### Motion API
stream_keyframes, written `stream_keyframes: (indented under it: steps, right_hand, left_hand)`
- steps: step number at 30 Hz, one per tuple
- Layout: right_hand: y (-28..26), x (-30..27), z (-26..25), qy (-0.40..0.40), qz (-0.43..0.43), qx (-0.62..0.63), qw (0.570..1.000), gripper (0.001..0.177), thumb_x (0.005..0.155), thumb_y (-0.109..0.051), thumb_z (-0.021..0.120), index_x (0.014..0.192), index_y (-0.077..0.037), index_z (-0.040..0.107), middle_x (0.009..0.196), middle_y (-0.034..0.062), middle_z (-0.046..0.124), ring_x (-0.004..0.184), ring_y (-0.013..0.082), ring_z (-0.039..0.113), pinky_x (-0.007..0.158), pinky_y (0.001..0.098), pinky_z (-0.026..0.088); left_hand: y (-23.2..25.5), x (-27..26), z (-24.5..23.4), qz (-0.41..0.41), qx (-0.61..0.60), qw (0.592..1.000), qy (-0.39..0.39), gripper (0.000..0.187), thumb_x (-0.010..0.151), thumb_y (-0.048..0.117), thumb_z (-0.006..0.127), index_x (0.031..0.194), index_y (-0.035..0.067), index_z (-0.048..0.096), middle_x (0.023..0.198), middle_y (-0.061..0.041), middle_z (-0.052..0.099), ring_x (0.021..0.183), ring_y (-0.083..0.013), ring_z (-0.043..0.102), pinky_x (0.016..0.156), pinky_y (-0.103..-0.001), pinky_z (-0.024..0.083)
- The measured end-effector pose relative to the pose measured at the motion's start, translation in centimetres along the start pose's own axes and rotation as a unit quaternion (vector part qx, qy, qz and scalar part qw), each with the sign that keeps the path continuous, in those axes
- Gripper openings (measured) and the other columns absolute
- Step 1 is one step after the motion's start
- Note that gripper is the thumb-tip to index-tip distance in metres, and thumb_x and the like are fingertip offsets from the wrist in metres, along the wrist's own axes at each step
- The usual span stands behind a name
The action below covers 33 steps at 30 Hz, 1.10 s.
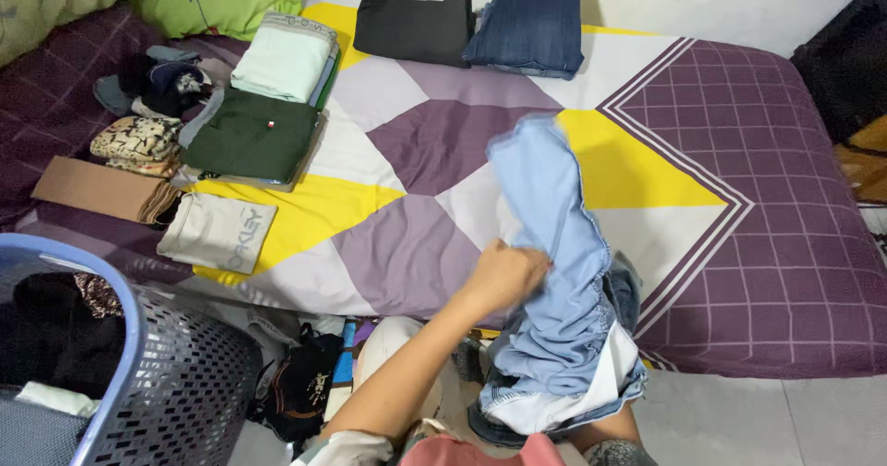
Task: The person folds a pair of dark blue jeans on a bed, smoothing and aligning the legs before folding them into a compact rectangle. They then pick up a light blue denim jacket from a laundry basket and begin to unfold and smooth it on the bed.
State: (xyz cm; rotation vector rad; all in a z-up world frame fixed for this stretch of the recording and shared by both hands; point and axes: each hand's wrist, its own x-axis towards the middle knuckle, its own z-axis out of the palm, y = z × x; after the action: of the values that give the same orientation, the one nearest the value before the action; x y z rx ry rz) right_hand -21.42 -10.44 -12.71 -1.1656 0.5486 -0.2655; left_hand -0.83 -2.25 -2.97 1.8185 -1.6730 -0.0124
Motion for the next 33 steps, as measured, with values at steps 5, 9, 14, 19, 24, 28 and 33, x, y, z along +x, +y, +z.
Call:
stream_keyframes:
  steps: [5, 9, 14, 19, 24, 28, 33]
  right_hand:
    - [-0.2, 1.1, 0.6, 0.001, -0.008, -0.005, 1.0, 0.024, 0.101, -0.014, 0.06, 0.119, -0.003, 0.069, 0.115, 0.0055, 0.073, 0.104, 0.0153, 0.069, 0.091, 0.0315, 0.056]
    - [-1.2, 2.7, 1.0, 0.002, -0.024, -0.027, 0.999, 0.024, 0.101, -0.015, 0.06, 0.12, -0.003, 0.069, 0.115, 0.0055, 0.073, 0.104, 0.0153, 0.069, 0.091, 0.0316, 0.056]
    - [-2.6, 5.3, 1.1, 0.013, -0.054, -0.053, 0.997, 0.024, 0.101, -0.015, 0.06, 0.12, -0.003, 0.069, 0.115, 0.0056, 0.073, 0.104, 0.0153, 0.069, 0.091, 0.0316, 0.056]
    - [-4.3, 8.7, 0.7, 0.034, -0.087, -0.077, 0.993, 0.024, 0.101, -0.015, 0.061, 0.121, -0.003, 0.069, 0.116, 0.0056, 0.073, 0.105, 0.0152, 0.068, 0.091, 0.0317, 0.056]
    - [-5.1, 11.3, 0.9, 0.047, -0.11, -0.087, 0.989, 0.024, 0.101, -0.016, 0.061, 0.121, -0.003, 0.068, 0.116, 0.0056, 0.072, 0.105, 0.0152, 0.068, 0.091, 0.0317, 0.056]
    - [-5.2, 11.3, 1.0, 0.052, -0.115, -0.089, 0.988, 0.025, 0.101, -0.016, 0.061, 0.121, -0.003, 0.068, 0.116, 0.0056, 0.072, 0.105, 0.0152, 0.068, 0.09, 0.0318, 0.056]
    - [-5.7, 11.4, 1.4, 0.05, -0.127, -0.084, 0.987, 0.025, 0.102, -0.016, 0.062, 0.122, -0.003, 0.068, 0.117, 0.0056, 0.072, 0.105, 0.0151, 0.068, 0.09, 0.0318, 0.056]
  left_hand:
    - [1.8, -3.3, 1.0, 0.133, -0.117, 0.975, -0.134, 0.021, 0.093, 0.026, 0.055, 0.079, 0.013, 0.063, 0.069, -0.01, 0.065, 0.071, -0.0311, 0.064, 0.085, -0.05, 0.04]
    - [2.5, -5.3, 1.4, 0.134, -0.253, 0.936, -0.207, 0.029, 0.102, 0.028, 0.053, 0.082, 0.009, 0.055, 0.074, -0.011, 0.06, 0.074, -0.0336, 0.06, 0.085, -0.049, 0.045]
    - [5.9, -7.3, -1.2, -0.002, -0.234, 0.965, -0.117, 0.033, 0.108, 0.031, 0.051, 0.085, 0.007, 0.054, 0.075, -0.012, 0.057, 0.074, -0.0357, 0.059, 0.082, -0.052, 0.045]
    - [11.6, -9.3, -3.9, 0.039, -0.175, 0.983, 0.041, 0.037, 0.089, 0.04, 0.066, 0.104, 0.007, 0.059, 0.098, -0.014, 0.061, 0.088, -0.0363, 0.062, 0.078, -0.047, 0.049]
    - [9.3, -8.7, -2.2, 0.117, 0.067, 0.988, 0.07, 0.055, 0.086, 0.013, 0.07, 0.14, 0.018, 0.058, 0.136, -0.009, 0.054, 0.108, -0.0302, 0.06, 0.094, -0.038, 0.055]
    - [2.6, -5.0, -4.3, 0.024, -0.325, 0.945, -0.024, 0.011, 0.101, 0.014, 0.067, 0.111, 0.009, 0.066, 0.099, -0.007, 0.073, 0.087, -0.0169, 0.071, 0.078, -0.034, 0.058]
    - [-1.6, -0.1, -9.5, -0.199, -0.343, 0.91, 0.118, 0.021, 0.106, 0.02, 0.054, 0.096, 0.004, 0.064, 0.069, 0.0, 0.064, 0.058, -0.0112, 0.06, 0.054, -0.032, 0.05]
